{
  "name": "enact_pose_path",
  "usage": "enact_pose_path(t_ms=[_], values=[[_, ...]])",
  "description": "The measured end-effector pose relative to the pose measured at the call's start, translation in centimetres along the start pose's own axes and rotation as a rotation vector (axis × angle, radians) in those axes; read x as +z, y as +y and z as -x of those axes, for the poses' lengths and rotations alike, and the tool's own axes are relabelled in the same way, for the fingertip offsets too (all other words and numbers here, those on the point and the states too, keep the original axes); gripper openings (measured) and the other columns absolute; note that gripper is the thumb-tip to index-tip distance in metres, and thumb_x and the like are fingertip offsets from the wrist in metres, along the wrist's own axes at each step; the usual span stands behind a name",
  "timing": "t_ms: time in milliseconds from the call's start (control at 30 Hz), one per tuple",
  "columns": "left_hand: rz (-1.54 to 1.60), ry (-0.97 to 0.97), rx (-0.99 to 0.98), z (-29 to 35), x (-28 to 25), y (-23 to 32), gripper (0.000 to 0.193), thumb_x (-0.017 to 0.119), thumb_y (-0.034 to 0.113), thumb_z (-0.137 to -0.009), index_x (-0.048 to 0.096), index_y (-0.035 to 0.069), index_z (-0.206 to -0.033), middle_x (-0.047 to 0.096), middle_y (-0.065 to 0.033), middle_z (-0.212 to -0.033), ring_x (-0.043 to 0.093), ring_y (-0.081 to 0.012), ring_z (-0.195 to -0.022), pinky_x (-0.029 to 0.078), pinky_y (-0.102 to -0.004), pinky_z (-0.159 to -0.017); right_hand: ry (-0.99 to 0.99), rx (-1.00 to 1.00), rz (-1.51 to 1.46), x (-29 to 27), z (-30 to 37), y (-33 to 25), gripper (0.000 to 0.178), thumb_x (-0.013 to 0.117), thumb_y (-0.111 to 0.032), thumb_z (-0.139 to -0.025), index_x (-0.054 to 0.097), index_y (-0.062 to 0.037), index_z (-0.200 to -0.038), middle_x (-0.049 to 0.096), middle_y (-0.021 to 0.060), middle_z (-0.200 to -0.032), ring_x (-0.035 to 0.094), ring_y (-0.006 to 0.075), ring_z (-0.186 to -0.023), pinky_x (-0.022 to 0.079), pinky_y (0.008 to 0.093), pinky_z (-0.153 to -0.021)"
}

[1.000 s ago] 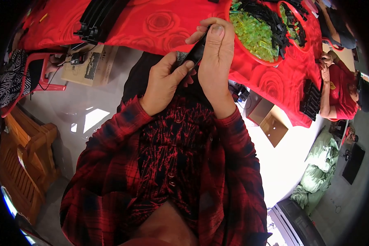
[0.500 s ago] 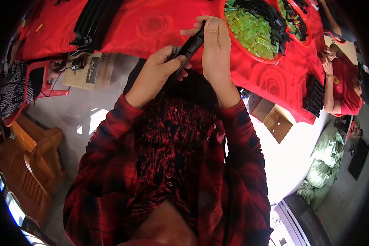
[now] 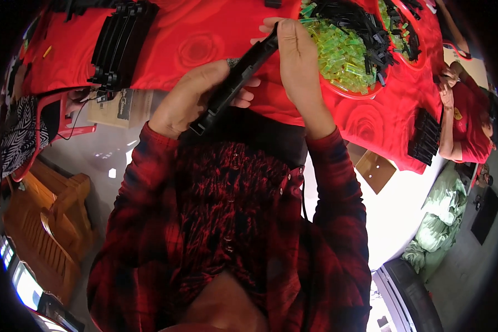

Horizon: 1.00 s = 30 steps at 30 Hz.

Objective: The person assembles plastic components by inserting small plastic pieces into the slots of black plastic frames by hand and setting the finished pieces onto the table.

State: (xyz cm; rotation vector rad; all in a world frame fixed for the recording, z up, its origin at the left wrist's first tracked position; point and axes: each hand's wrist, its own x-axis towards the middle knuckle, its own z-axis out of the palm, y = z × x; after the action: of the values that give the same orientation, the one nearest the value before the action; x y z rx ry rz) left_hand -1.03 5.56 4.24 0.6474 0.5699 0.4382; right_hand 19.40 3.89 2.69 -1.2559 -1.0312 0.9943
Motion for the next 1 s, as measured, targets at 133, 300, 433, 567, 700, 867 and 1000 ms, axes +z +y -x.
enact_pose_path(t_ms=[133, 300, 433, 567, 700, 867, 1000], values=[[0.189, -0.112, -0.01, -1.0, -0.9, -0.3, 0.077, 0.03, 0.059, -0.107, 0.051, -0.009, -0.137, 0.064, -0.022, -0.125, 0.067, -0.0296, -0.11, 0.055, -0.0399, -0.099, 0.018, -0.05, 0.017, -0.1, -0.1, -1.1, 0.045, 0.036, -0.032, -0.112, 0.057, 0.0063, -0.124, 0.067, 0.0159, -0.111, 0.071, 0.0245, -0.096, 0.056, 0.0322, -0.084], [0.151, -0.103, -0.027, -1.3, -0.6, -0.3, 0.081, 0.024, 0.061, -0.106, 0.047, -0.008, -0.142, 0.061, -0.0258, -0.131, 0.065, -0.0317, -0.112, 0.053, -0.0415, -0.099, 0.046, -0.129, 0.151, 0.1, 0.2, -2.4, 0.047, 0.034, -0.033, -0.112, 0.057, 0.0059, -0.125, 0.068, 0.0159, -0.112, 0.071, 0.0229, -0.093, 0.055, 0.0298, -0.08], [0.088, -0.095, -0.043, -1.5, -0.8, -0.3, 0.077, 0.025, 0.059, -0.107, 0.048, -0.006, -0.142, 0.061, -0.0247, -0.132, 0.065, -0.0301, -0.113, 0.054, -0.0404, -0.097, 0.045, -0.178, 0.123, -0.2, 0.1, -2.1, 0.043, 0.035, -0.031, -0.112, 0.057, 0.0055, -0.122, 0.067, 0.0144, -0.11, 0.071, 0.0216, -0.089, 0.056, 0.0303, -0.081], [-0.052, -0.081, -0.01, -0.8, -0.2, 0.1, 0.061, 0.041, 0.046, -0.108, 0.049, -0.004, -0.142, 0.064, -0.0189, -0.127, 0.065, -0.0255, -0.111, 0.055, -0.0369, -0.094, 0.064, -0.166, 0.147, -0.4, 0.2, -1.4, 0.044, 0.035, -0.03, -0.112, 0.057, 0.006, -0.125, 0.068, 0.0143, -0.113, 0.071, 0.0211, -0.09, 0.056, 0.0313, -0.083], [-0.363, 0.011, 0.039, -0.9, -0.5, -0.4, 0.045, 0.063, 0.019, -0.1, 0.051, -0.002, -0.139, 0.064, -0.0088, -0.116, 0.065, -0.0184, -0.104, 0.056, -0.0315, -0.087, 0.048, -0.097, 0.151, -0.9, 0.0, 1.0, 0.036, 0.042, -0.025, -0.111, 0.06, 0.0052, -0.119, 0.067, 0.0147, -0.106, 0.068, 0.0224, -0.098, 0.053, 0.0325, -0.087], [-0.266, 0.372, 0.096, 0.4, -0.4, -1.0, 0.033, 0.068, 0.015, -0.097, 0.057, -0.003, -0.123, 0.06, -0.004, -0.102, 0.062, -0.0106, -0.086, 0.054, -0.0248, -0.077, 0.164, -0.286, 0.521, -2.3, 0.6, 0.2, 0.025, 0.054, -0.016, -0.105, 0.062, 0.0037, -0.118, 0.064, 0.0176, -0.108, 0.067, 0.0239, -0.087, 0.053, 0.0339, -0.08], [-0.847, 0.553, 0.308, -0.7, -3.6, -2.5, 0.034, 0.071, 0.018, -0.094, 0.059, -0.007, -0.114, 0.059, -0.0162, -0.102, 0.063, -0.0266, -0.091, 0.05, -0.0367, -0.081, 0.402, -0.165, 0.576, -7.6, -0.7, 0.3, 0.019, 0.064, -0.008, -0.097, 0.065, 0.0007, -0.114, 0.064, 0.0162, -0.102, 0.066, 0.0221, -0.073, 0.053, 0.0329, -0.069]])
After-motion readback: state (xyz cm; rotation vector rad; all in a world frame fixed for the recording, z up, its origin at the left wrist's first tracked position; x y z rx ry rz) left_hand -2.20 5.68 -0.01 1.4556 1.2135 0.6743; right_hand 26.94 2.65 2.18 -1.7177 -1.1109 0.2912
